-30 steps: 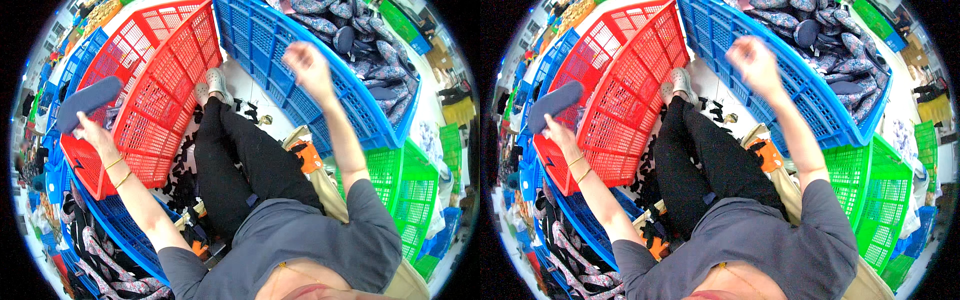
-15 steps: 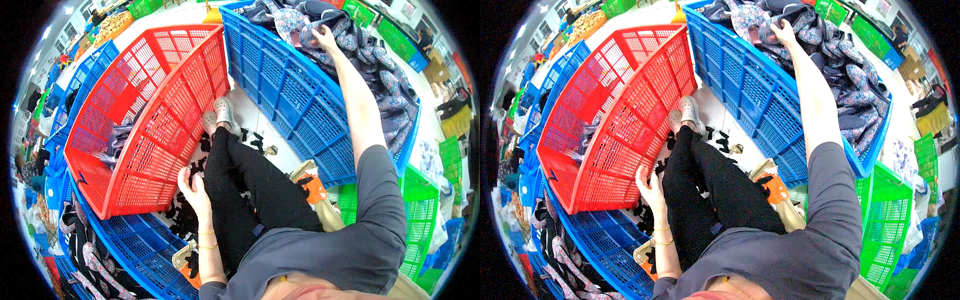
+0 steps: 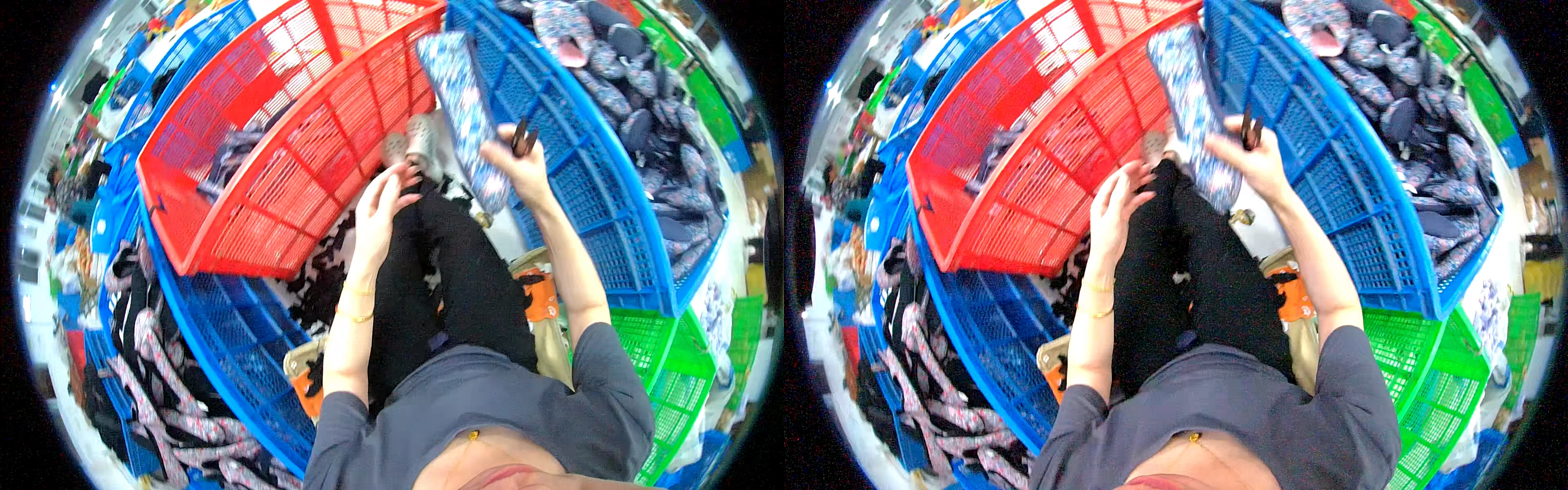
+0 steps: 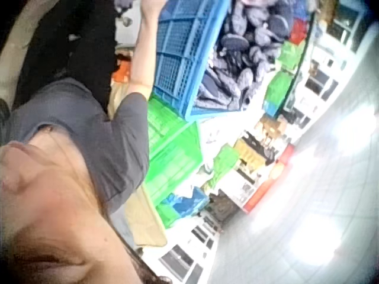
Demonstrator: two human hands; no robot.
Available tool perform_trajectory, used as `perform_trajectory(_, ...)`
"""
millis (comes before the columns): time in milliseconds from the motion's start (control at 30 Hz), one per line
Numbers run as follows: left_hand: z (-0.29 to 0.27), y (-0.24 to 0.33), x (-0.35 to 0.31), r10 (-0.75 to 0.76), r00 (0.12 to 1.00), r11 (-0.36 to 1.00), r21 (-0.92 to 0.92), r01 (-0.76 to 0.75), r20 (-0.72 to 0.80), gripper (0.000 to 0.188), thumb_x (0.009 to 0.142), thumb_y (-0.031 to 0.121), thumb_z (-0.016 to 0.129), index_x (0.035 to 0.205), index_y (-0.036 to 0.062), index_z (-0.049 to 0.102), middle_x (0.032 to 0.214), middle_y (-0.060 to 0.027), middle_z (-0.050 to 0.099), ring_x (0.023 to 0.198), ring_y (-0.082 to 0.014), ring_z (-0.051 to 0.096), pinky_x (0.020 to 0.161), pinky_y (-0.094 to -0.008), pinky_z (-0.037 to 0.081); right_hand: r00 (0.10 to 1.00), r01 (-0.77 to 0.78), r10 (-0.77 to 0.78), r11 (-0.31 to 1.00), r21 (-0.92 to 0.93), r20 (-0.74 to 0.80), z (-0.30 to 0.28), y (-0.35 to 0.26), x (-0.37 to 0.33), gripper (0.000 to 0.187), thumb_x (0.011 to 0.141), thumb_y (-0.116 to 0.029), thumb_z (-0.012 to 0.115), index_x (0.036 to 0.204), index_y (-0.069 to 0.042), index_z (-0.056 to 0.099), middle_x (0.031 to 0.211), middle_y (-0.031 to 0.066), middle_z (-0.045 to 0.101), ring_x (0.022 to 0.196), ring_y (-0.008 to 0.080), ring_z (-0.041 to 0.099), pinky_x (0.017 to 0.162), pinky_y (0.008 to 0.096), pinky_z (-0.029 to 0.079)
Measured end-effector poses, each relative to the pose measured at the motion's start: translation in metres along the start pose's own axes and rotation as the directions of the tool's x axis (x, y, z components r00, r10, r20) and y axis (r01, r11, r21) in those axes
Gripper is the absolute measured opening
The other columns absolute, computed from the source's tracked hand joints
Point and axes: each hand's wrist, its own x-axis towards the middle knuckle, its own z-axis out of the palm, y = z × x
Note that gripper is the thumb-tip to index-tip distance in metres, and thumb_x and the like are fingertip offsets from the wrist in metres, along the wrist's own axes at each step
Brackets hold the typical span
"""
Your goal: The person sits in a workshop surrounded by crates of footwear and uses scissors to trim excess fabric from the edges of floral-patterned slippers. They handle the slippers one at a time, cutting loose threads and fabric scraps, and occasionally placing finished items into a red crate.
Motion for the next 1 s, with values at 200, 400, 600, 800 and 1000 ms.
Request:
perform_trajectory(200, -0.01, -0.034, -0.029, -0.242, 0.97, 0.952, -0.187, 0.244, 0.035, 0.06, 0.096, 0.043, 0.054, 0.14, 0.0048, 0.039, 0.129, -0.0114, 0.057, 0.11, -0.0191, 0.059, 0.095, -0.0352, 0.048, 0.919, -0.286, 0.239, 0.952, 0.112, 0.314, 0.059, 0.045, -0.093, 0.015, 0.084, -0.006, 0.073, 0.095, 0.0, 0.064, 0.089, 0.0039, 0.067, 0.078, 0.008, 0.062, 0.071, 0.023, 0.05)
perform_trajectory(400, -0.001, -0.061, -0.056, -0.334, 0.937, 0.879, -0.394, 0.269, -0.106, 0.026, 0.09, 0.02, 0.064, 0.11, 0.0048, 0.058, 0.097, -0.0017, 0.064, 0.087, -0.012, 0.064, 0.08, -0.0278, 0.053, 0.987, -0.07, 0.094, 0.981, 0.182, -0.128, 0.068, 0.073, -0.115, 0.019, 0.094, -0.017, 0.063, 0.083, -0.001, 0.063, 0.077, 0.0014, 0.062, 0.068, 0.0071, 0.055, 0.062, 0.0221, 0.045)
perform_trajectory(600, -0.001, -0.056, -0.069, -0.259, 0.965, 0.808, -0.541, 0.231, 0.024, 0.04, 0.089, 0.022, 0.065, 0.12, 0.001, 0.053, 0.102, -0.01, 0.064, 0.1, -0.026, 0.065, 0.089, -0.0401, 0.054, 0.824, -0.157, 0.392, 0.852, 0.499, -0.41, 0.014, 0.091, -0.086, 0.028, 0.092, -0.025, 0.066, 0.073, -0.01, 0.054, 0.051, -0.0081, 0.036, 0.038, 0.0018, 0.028, 0.034, 0.0218, 0.019)
perform_trajectory(800, -0.027, -0.071, -0.075, -0.171, 0.979, 0.893, -0.437, 0.106, -0.111, 0.044, 0.086, 0.021, 0.069, 0.122, 0.0028, 0.052, 0.108, -0.0105, 0.063, 0.101, -0.0245, 0.063, 0.089, -0.0392, 0.053, 0.78, -0.402, 0.547, 0.811, 0.426, -0.305, 0.01, 0.085, -0.105, 0.035, 0.096, -0.035, 0.059, 0.073, -0.009, 0.054, 0.055, -0.0053, 0.042, 0.038, 0.0019, 0.031, 0.033, 0.0188, 0.02)
perform_trajectory(1000, -0.018, -0.117, -0.074, 0.386, 0.91, 0.639, 0.755, -0.146, -0.15, 0.057, 0.072, 0.013, 0.081, 0.115, 0.0018, 0.045, 0.104, -0.0079, 0.054, 0.095, -0.021, 0.055, 0.089, -0.0359, 0.044, 0.941, -0.338, 0.328, 0.905, 0.259, 0.085, 0.064, 0.037, -0.107, 0.031, 0.1, -0.029, 0.052, 0.11, -0.002, 0.063, 0.101, 0.0066, 0.069, 0.042, 0.0019, 0.041, 0.039, 0.0178, 0.031)
